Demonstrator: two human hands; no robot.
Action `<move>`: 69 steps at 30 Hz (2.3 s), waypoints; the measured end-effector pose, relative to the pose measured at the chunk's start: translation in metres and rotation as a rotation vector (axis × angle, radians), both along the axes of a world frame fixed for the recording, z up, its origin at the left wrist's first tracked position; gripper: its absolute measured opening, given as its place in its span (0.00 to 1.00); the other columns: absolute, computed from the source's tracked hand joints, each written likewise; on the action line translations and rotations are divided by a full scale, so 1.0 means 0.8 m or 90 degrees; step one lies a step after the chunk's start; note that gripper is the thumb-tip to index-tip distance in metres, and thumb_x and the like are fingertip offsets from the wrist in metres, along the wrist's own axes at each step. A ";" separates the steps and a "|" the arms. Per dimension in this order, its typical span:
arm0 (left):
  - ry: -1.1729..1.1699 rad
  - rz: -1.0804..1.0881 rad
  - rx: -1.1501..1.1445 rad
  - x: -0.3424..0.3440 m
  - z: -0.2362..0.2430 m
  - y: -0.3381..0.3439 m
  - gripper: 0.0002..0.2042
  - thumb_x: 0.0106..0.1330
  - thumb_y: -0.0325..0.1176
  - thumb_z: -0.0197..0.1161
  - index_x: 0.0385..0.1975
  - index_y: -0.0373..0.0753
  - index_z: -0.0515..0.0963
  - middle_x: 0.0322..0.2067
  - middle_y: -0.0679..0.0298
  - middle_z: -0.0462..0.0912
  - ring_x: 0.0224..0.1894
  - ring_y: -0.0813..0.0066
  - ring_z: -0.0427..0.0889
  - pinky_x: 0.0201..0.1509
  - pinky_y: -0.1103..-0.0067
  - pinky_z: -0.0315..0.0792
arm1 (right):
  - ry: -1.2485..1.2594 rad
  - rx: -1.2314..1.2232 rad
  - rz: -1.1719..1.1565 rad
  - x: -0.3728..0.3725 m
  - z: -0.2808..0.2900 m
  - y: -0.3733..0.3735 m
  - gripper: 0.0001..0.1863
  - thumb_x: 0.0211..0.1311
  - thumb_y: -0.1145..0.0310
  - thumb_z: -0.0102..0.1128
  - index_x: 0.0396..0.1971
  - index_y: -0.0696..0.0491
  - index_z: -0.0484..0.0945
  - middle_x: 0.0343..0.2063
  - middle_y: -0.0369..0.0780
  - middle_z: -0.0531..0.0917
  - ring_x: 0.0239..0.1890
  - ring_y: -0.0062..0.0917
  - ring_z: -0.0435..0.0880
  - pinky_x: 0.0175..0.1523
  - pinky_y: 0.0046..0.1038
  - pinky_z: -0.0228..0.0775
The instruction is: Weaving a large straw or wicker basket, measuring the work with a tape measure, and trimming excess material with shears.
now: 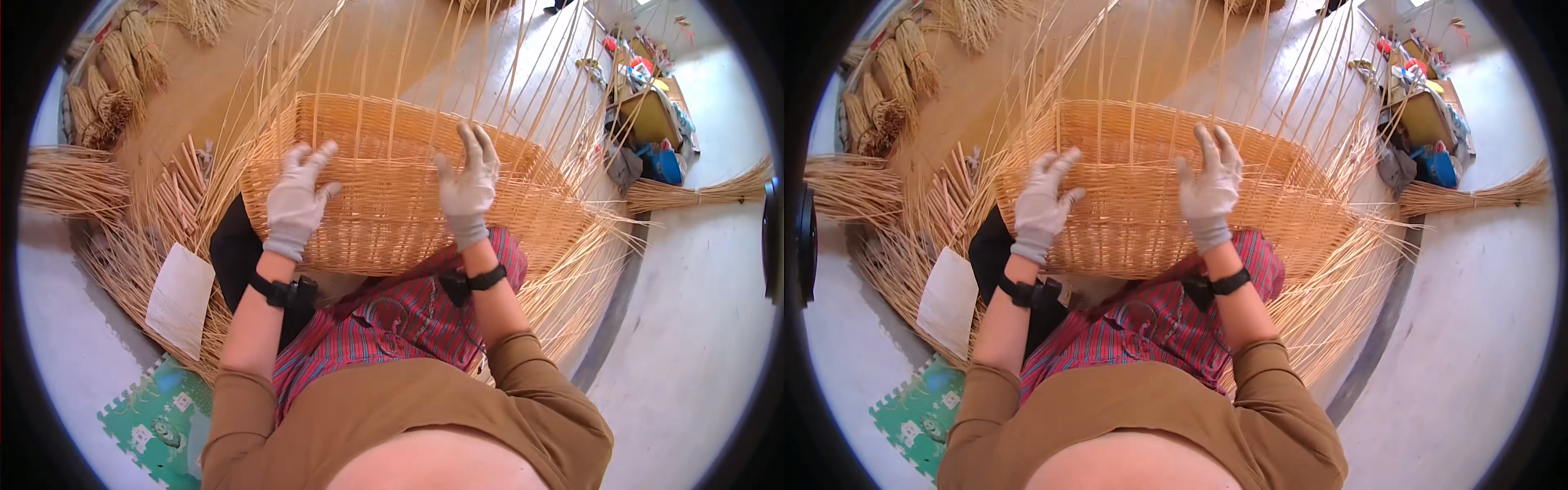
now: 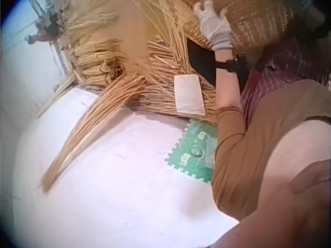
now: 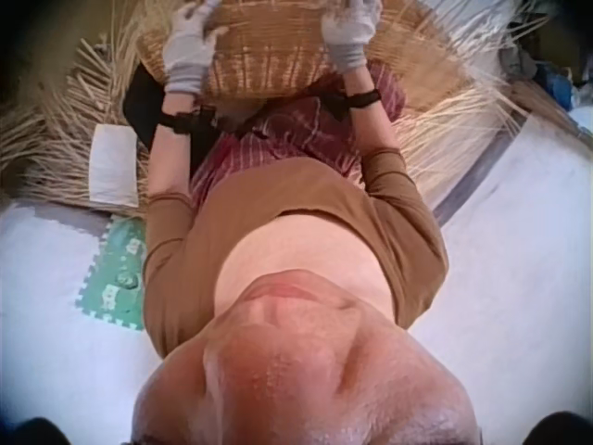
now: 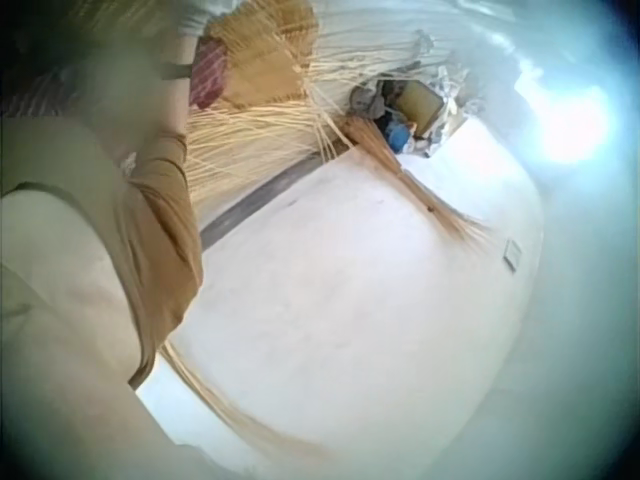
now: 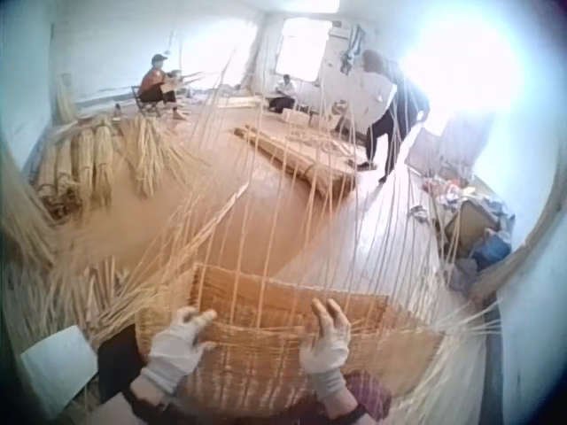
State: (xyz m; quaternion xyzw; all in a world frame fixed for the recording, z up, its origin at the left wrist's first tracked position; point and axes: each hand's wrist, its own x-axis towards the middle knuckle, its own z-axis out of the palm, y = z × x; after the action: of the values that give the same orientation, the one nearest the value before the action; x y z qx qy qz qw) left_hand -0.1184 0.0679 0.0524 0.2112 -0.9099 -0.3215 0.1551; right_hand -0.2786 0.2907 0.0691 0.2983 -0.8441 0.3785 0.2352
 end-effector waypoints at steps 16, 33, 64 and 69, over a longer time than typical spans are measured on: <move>0.161 0.172 0.291 0.076 -0.090 -0.073 0.29 0.64 0.19 0.63 0.66 0.31 0.65 0.59 0.52 0.77 0.59 0.64 0.78 0.64 0.74 0.69 | -0.257 -0.297 -0.561 -0.119 -0.249 0.567 0.29 0.68 0.47 0.62 0.51 0.60 0.76 0.44 0.48 0.84 0.46 0.36 0.81 0.54 0.32 0.72; -0.026 0.150 -0.001 0.004 -0.151 -0.192 0.35 0.62 0.42 0.71 0.67 0.34 0.67 0.60 0.48 0.79 0.64 0.56 0.75 0.69 0.71 0.64 | -0.419 -0.067 -0.578 -0.073 -0.306 0.660 0.45 0.66 0.31 0.52 0.52 0.65 0.79 0.46 0.53 0.85 0.45 0.40 0.80 0.55 0.39 0.70; -0.035 0.327 0.057 0.005 -0.149 -0.022 0.27 0.72 0.56 0.57 0.54 0.36 0.74 0.39 0.47 0.83 0.40 0.50 0.85 0.43 0.61 0.77 | -0.408 0.830 0.542 0.225 -0.414 -0.029 0.26 0.60 0.46 0.60 0.57 0.41 0.81 0.58 0.45 0.79 0.63 0.41 0.76 0.66 0.43 0.68; 0.087 0.302 -0.031 -0.011 -0.147 -0.040 0.25 0.73 0.54 0.56 0.54 0.38 0.74 0.35 0.51 0.86 0.39 0.51 0.86 0.40 0.65 0.78 | -0.413 0.723 0.455 0.200 -0.522 0.001 0.25 0.60 0.47 0.59 0.55 0.39 0.82 0.56 0.45 0.81 0.62 0.39 0.77 0.65 0.42 0.68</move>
State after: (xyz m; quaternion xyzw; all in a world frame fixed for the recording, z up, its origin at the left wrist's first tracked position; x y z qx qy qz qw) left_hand -0.1273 0.0361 -0.0650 0.3930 -0.8299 -0.2673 0.2922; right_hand -0.1188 0.2918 -0.3481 0.5035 -0.7883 0.0066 -0.3535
